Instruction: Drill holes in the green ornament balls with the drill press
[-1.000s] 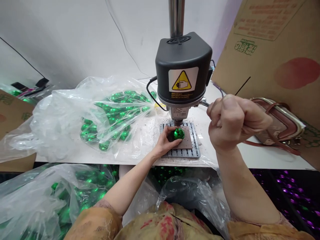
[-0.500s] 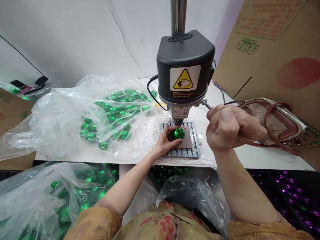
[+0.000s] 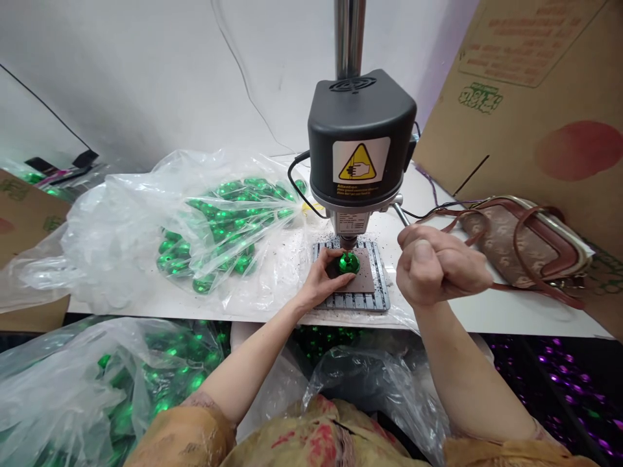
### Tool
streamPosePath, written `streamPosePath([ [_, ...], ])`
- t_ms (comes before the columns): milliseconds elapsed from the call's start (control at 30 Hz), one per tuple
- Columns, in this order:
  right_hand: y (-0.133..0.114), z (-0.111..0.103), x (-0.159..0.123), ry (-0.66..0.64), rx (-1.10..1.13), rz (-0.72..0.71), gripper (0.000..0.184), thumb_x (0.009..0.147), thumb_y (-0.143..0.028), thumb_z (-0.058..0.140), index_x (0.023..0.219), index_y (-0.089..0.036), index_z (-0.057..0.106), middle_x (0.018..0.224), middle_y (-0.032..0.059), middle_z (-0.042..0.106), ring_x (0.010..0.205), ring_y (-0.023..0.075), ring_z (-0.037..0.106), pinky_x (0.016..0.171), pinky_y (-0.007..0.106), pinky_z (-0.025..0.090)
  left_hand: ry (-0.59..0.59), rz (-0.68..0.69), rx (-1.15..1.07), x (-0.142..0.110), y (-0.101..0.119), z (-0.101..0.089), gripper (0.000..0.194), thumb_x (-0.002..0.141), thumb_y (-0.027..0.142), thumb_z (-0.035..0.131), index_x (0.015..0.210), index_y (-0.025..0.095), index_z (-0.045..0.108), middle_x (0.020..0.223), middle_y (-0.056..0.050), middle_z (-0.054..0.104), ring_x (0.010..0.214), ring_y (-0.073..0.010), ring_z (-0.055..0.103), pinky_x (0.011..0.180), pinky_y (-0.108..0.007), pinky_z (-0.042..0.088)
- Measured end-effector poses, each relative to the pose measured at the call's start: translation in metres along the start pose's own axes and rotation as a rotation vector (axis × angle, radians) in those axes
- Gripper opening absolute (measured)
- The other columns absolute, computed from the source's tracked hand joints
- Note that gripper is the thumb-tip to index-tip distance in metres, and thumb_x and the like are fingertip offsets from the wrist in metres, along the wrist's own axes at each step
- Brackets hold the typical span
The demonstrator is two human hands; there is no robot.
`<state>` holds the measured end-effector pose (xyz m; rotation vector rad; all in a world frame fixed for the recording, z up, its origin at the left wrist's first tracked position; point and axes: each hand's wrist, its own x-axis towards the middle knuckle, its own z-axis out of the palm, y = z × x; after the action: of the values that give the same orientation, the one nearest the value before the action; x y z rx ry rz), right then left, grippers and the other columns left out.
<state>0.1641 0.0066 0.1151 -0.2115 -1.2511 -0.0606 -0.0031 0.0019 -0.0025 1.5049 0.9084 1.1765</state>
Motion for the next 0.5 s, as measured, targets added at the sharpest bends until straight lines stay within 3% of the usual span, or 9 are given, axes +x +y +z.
streamPosePath([
  [100, -0.004, 0.004, 0.005, 0.025, -0.005, 0.024, 0.044, 0.076, -0.004, 0.052, 0.055, -0.016, 0.015, 0.046, -0.0059, 0.026, 0.039, 0.0034, 0.03, 0.04, 0.026, 0.028, 0.0, 0.002, 0.018, 0.001, 0.0, 0.0, 0.05, 0.076, 0.032, 0.082, 0.115, 0.02, 0.053, 0.128, -0.011, 0.062, 0.124, -0.0251, 0.058, 0.111, -0.044, 0.042],
  [200, -0.011, 0.016, 0.027, 0.083, -0.063, 0.174, 0.046, 0.084, -0.011, 0.052, 0.053, -0.016, 0.019, 0.045, -0.0053, 0.026, 0.039, 0.0029, 0.028, 0.042, 0.026, 0.022, 0.007, 0.009, 0.029, 0.002, 0.002, 0.001, 0.049, 0.076, 0.033, 0.081, 0.113, 0.02, 0.053, 0.124, -0.01, 0.063, 0.121, -0.0245, 0.06, 0.108, -0.043, 0.044],
  [267, -0.015, 0.024, 0.045, 0.133, -0.087, 0.338, 0.048, 0.086, -0.016, 0.056, 0.052, -0.017, 0.021, 0.045, -0.0052, 0.024, 0.039, 0.0034, 0.029, 0.043, 0.026, 0.019, 0.06, 0.035, 0.077, 0.001, 0.006, 0.003, 0.046, 0.075, 0.032, 0.081, 0.11, 0.02, 0.053, 0.12, -0.01, 0.065, 0.115, -0.0233, 0.063, 0.102, -0.041, 0.048],
  [333, -0.015, 0.03, 0.059, 0.124, -0.078, 0.404, 0.048, 0.084, -0.017, 0.059, 0.051, -0.018, 0.024, 0.045, -0.0053, 0.024, 0.039, 0.0044, 0.031, 0.043, 0.027, 0.019, 0.177, 0.088, 0.205, -0.007, 0.012, 0.008, 0.041, 0.076, 0.031, 0.079, 0.104, 0.02, 0.051, 0.115, -0.009, 0.065, 0.107, -0.0217, 0.064, 0.094, -0.038, 0.05],
  [433, -0.012, 0.032, 0.068, 0.11, -0.053, 0.411, 0.047, 0.084, -0.019, 0.059, 0.05, -0.019, 0.026, 0.043, -0.0058, 0.026, 0.038, 0.005, 0.031, 0.042, 0.027, 0.02, 0.293, 0.263, 0.471, -0.034, 0.018, 0.013, 0.039, 0.077, 0.032, 0.076, 0.103, 0.021, 0.049, 0.109, -0.008, 0.062, 0.1, -0.0205, 0.064, 0.084, -0.034, 0.051],
  [500, -0.011, 0.031, 0.068, 0.121, -0.059, 0.408, 0.046, 0.084, -0.02, 0.059, 0.051, -0.02, 0.027, 0.042, -0.0062, 0.027, 0.038, 0.0054, 0.032, 0.041, 0.028, 0.02, 0.176, 0.486, 0.646, -0.058, 0.019, 0.013, 0.038, 0.079, 0.035, 0.074, 0.104, 0.02, 0.049, 0.106, -0.009, 0.061, 0.095, -0.0198, 0.063, 0.078, -0.032, 0.051],
])
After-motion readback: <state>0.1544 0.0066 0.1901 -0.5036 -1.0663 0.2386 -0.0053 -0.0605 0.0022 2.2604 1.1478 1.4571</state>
